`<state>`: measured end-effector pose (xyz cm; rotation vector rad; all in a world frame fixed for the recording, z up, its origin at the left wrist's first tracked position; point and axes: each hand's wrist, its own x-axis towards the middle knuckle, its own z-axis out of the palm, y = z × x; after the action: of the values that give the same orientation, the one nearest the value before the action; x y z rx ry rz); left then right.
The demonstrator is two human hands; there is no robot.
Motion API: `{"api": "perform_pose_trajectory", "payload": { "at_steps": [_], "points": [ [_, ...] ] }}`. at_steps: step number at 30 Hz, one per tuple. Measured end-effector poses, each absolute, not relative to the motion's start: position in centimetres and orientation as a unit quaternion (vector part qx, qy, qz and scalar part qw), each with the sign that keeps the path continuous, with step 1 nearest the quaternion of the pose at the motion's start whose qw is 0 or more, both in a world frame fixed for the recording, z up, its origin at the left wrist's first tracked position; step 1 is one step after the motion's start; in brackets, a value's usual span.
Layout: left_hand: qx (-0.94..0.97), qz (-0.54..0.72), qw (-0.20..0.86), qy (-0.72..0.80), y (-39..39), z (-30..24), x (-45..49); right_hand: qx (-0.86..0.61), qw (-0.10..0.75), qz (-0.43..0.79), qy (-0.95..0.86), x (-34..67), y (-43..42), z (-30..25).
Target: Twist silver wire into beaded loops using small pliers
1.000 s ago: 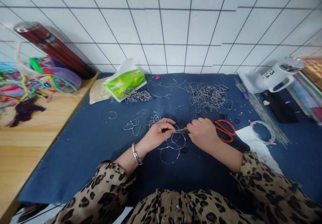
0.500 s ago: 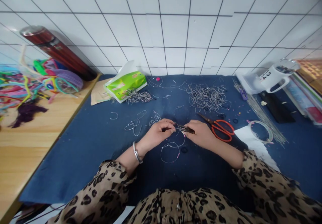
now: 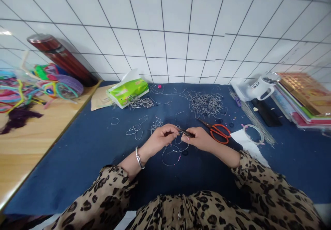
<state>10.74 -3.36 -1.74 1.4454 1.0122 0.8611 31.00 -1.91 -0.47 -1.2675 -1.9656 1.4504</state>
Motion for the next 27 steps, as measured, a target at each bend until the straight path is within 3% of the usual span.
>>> {"api": "perform_pose_trajectory", "payload": {
  "at_steps": [5, 11, 15, 27],
  "points": [
    [0.695, 0.381, 0.413, 0.449, -3.6, -2.0, 11.0, -0.431, 0.218, 0.66, -0.574, 30.9, -1.9, -0.5],
    [0.761, 0.399, 0.278, 0.429, -3.7, -2.0, 11.0, -0.432, 0.225, 0.723, -0.49, 31.0, -1.6, -0.8],
    [0.796, 0.4, 0.184, 0.416, -3.6, -2.1, 11.0, -0.416, 0.232, 0.739, -0.477, 31.1, -1.6, -1.1],
    [0.861, 0.321, 0.079, 0.386, -3.3, -2.4, 10.1, -0.429, 0.237, 0.694, -0.528, 31.0, -1.6, -1.1]
  ]
}}
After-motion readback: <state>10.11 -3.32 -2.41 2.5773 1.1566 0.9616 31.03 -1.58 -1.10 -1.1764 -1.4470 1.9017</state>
